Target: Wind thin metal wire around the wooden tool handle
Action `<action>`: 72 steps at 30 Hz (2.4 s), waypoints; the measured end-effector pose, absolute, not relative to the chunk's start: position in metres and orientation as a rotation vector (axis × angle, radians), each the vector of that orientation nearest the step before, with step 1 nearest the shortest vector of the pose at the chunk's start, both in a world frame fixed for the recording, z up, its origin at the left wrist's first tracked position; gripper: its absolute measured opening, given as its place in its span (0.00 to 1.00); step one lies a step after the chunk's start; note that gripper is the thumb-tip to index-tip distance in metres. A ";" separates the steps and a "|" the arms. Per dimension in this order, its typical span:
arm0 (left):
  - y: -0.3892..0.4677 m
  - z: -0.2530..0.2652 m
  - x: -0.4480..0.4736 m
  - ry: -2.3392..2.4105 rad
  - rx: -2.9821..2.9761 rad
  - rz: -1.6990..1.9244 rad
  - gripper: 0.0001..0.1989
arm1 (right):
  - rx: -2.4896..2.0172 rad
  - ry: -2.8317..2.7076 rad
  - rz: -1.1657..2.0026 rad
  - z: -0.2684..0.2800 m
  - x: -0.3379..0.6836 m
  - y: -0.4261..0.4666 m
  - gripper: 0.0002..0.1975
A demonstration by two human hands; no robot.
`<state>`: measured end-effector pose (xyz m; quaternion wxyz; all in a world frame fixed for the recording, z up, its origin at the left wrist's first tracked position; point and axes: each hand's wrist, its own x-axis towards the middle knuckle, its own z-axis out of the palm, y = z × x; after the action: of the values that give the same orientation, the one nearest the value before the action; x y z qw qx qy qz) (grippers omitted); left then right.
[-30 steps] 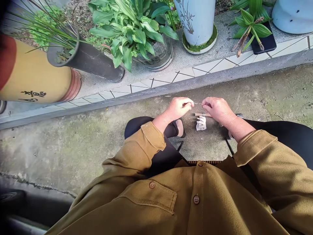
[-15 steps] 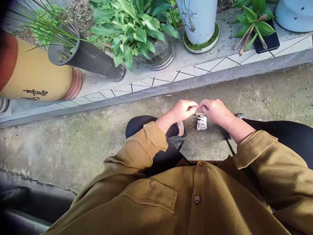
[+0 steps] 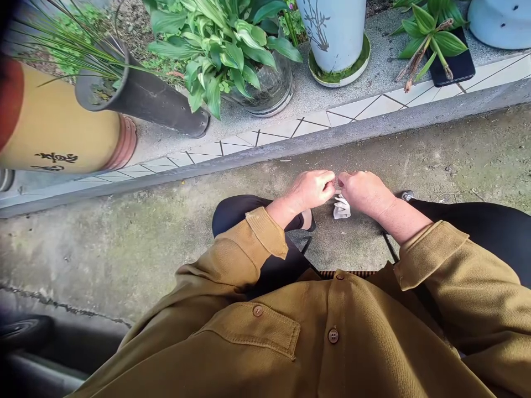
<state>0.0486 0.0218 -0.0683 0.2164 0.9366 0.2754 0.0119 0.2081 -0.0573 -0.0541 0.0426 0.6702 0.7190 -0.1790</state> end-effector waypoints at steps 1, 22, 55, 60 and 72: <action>0.021 -0.068 0.049 0.765 2.607 0.038 0.10 | 2.051 2.187 -0.534 -0.052 0.208 -0.058 0.16; 0.032 -0.068 0.050 0.822 2.487 0.183 0.11 | 2.052 2.395 -0.282 -0.050 0.205 -0.060 0.15; 0.044 -0.068 0.039 0.673 1.302 0.153 0.10 | 2.427 2.635 -0.336 -0.058 0.219 -0.069 0.11; 0.043 -0.067 0.040 0.663 1.324 0.160 0.09 | 2.428 2.620 -0.685 -0.076 0.212 -0.070 0.13; 0.039 -0.066 0.043 0.766 1.506 -0.047 0.08 | 2.142 2.533 -0.435 -0.068 0.207 -0.071 0.14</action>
<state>0.0426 0.0392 -0.0657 0.6637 0.6664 0.3392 -0.0209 0.2066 -0.0714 -0.0676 -0.1018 0.6368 0.7533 -0.1292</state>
